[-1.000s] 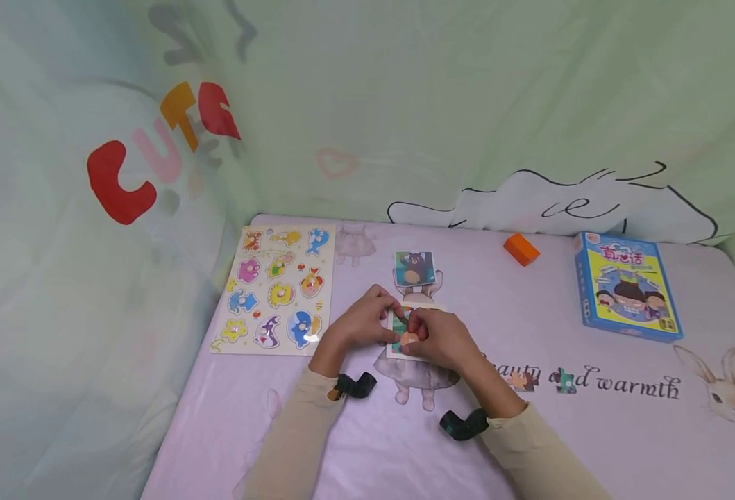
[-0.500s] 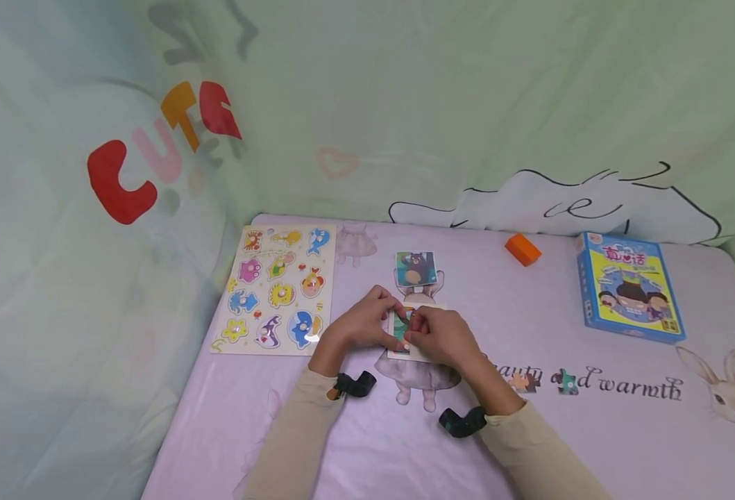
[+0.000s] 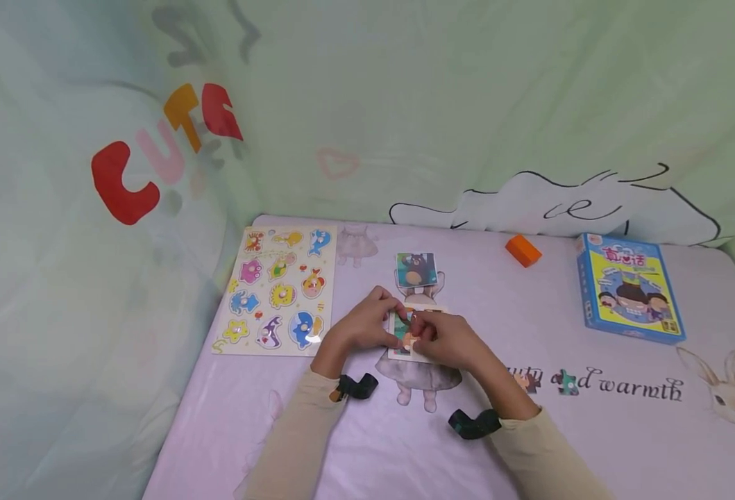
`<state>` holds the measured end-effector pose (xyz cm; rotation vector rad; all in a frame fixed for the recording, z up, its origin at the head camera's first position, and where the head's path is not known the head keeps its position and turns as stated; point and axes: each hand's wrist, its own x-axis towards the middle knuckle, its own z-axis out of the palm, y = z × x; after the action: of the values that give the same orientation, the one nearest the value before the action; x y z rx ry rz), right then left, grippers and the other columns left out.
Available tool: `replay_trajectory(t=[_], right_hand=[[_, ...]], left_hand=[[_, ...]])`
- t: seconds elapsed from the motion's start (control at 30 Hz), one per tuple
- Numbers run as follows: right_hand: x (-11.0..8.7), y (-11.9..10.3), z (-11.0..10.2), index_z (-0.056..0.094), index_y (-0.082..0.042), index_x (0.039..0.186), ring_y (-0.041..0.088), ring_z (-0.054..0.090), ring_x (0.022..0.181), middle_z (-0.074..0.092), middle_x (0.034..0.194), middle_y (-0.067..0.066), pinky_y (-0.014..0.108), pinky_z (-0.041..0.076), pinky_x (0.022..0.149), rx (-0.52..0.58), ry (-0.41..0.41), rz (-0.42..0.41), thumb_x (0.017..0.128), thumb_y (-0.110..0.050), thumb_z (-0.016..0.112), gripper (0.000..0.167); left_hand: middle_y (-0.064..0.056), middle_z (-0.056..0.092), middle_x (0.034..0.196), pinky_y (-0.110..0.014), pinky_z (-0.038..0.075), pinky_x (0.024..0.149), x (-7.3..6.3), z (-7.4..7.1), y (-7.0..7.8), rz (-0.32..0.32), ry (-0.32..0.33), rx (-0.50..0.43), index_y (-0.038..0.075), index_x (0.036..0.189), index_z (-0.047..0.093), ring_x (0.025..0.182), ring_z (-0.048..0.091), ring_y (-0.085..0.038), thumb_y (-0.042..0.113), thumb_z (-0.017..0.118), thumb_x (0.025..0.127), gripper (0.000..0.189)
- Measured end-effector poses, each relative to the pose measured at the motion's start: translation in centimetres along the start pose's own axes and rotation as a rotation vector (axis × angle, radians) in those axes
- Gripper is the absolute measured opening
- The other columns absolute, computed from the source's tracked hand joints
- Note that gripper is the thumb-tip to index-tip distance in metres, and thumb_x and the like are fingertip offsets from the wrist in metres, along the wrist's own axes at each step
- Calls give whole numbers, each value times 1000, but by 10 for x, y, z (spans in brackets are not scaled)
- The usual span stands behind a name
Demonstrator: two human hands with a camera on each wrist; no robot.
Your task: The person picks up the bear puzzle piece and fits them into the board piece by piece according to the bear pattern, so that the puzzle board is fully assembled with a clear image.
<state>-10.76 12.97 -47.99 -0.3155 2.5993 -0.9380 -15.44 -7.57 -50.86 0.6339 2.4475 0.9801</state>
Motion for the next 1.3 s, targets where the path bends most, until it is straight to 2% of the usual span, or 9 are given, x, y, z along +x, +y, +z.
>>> replay_trajectory(t=[0.1,0.23,0.5,0.7,0.9,1.3], right_hand=[[-8,5,-9,68,-11,101,18,54,76,61,82,2,30,43,63,65,-50,29,87,-16,76,16],[-20,13,-22,68,-10,105,19,53,76,61,85,4,32,44,62,97,-74,73,89,-19,76,20],[-43,36,-57,73,-13,110,19,55,83,63,87,-1,29,48,68,40,-64,32,91,-27,77,24],[-59,50,-76,75,-16,109,18,55,86,65,90,-2,25,50,67,9,-63,42,91,-30,76,23],[-73,66,-85,76,-14,107,18,56,85,69,92,-2,24,50,67,7,-79,81,91,-29,78,23],[-84,88,-88,77,-14,105,18,58,87,73,94,-3,25,51,71,4,-127,120,89,-32,79,24]], left_hand=[[0,44,119,-27,43,89,2,2,-1,-15,7,-2,22,109,67,102,49,-15,16,84,81,34],[-1,44,117,-28,43,87,4,2,-1,-23,15,2,20,108,68,100,48,-14,15,79,86,24],[-1,44,116,-27,42,86,3,2,1,-29,16,-1,19,106,68,99,47,-14,16,79,86,23],[-1,44,116,-28,42,86,3,2,1,-26,24,5,19,106,69,99,48,-15,16,79,86,22],[-1,44,116,-28,43,86,2,2,2,-24,23,0,19,106,69,99,48,-15,15,79,86,22],[-2,45,115,-28,43,86,1,2,2,-21,28,-7,19,106,69,98,48,-15,15,79,86,23]])
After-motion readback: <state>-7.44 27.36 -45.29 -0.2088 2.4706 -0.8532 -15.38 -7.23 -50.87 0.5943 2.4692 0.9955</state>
